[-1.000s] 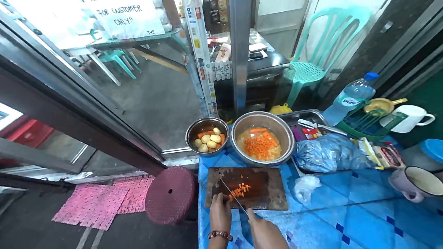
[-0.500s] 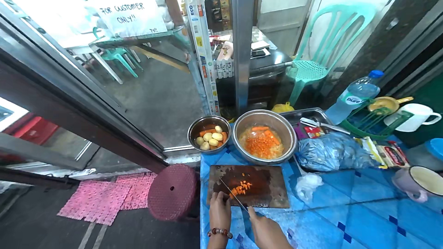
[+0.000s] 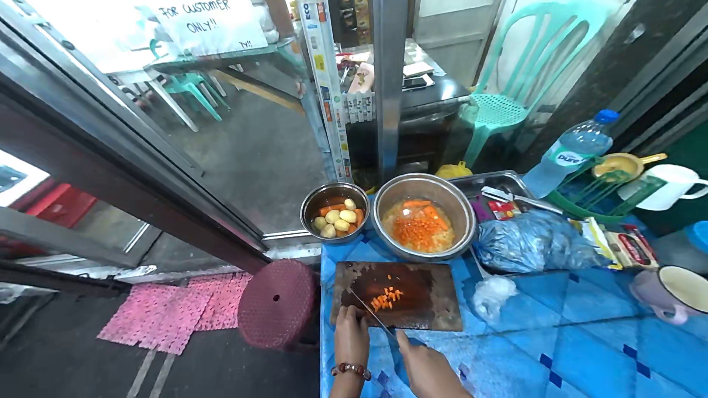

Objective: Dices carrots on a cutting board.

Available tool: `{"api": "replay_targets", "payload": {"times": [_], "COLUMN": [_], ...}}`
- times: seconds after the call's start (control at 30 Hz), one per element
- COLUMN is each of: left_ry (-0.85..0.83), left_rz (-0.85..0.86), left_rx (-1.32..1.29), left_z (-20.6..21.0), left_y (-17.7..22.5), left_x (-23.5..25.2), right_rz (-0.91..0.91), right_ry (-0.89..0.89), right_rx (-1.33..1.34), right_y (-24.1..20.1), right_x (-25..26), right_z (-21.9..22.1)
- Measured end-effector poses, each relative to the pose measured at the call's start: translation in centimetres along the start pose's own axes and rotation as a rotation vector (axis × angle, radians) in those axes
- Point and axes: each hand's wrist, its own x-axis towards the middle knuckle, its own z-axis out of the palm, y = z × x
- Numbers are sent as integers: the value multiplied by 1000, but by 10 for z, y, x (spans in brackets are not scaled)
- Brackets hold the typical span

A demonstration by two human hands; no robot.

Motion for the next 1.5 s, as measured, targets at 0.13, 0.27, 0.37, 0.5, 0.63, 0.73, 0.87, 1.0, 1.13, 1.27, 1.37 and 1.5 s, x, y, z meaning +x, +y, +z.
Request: {"api": "replay_targets", "payload": {"times": [0.13,0.27,0.37,0.5,0.63,0.73,0.87,1.0,1.13,1.27,1.37,1.5], "left_ry": [11,9,13,1,-16,-7,255,481,405,330,183,-173], "left_rz": [0,-13,-15,-36,-66,-39,59,469,858,865,798,571], "left_rx": [-16,-2,4,22,58,13,-156,-11,285,354,349,255], "left_z": [0,-1,-1,-1,-3,-1,8,12,32,36,29,16], "left_y": [1,3,4,3,6,7,5,15,12,8,12,42], "left_x": [0,-1,-1,-1,-2,-2,-5,-17,-7,11,23,43], "right_rz": [19,-1,-8,-5,-14,-18,18,42,4,8,32,19], "right_ry": [-33,-31,-31,-15,12,78,182,274,344,364,335,299], "right_rx": [88,112,76,45,-25,-94,-101,-132,-161,-171,-152,-9], "right_y": [-2,-1,-3,-4,-5,-1,10,21,33,55,76,116], "right_x": [7,-1,-8,-4,-1,-9,-27,-38,-43,-52,-66,-73], "right_z": [-5,-10,-10,-1,0,-12,-29,-42,-47,-52,-53,-46]}}
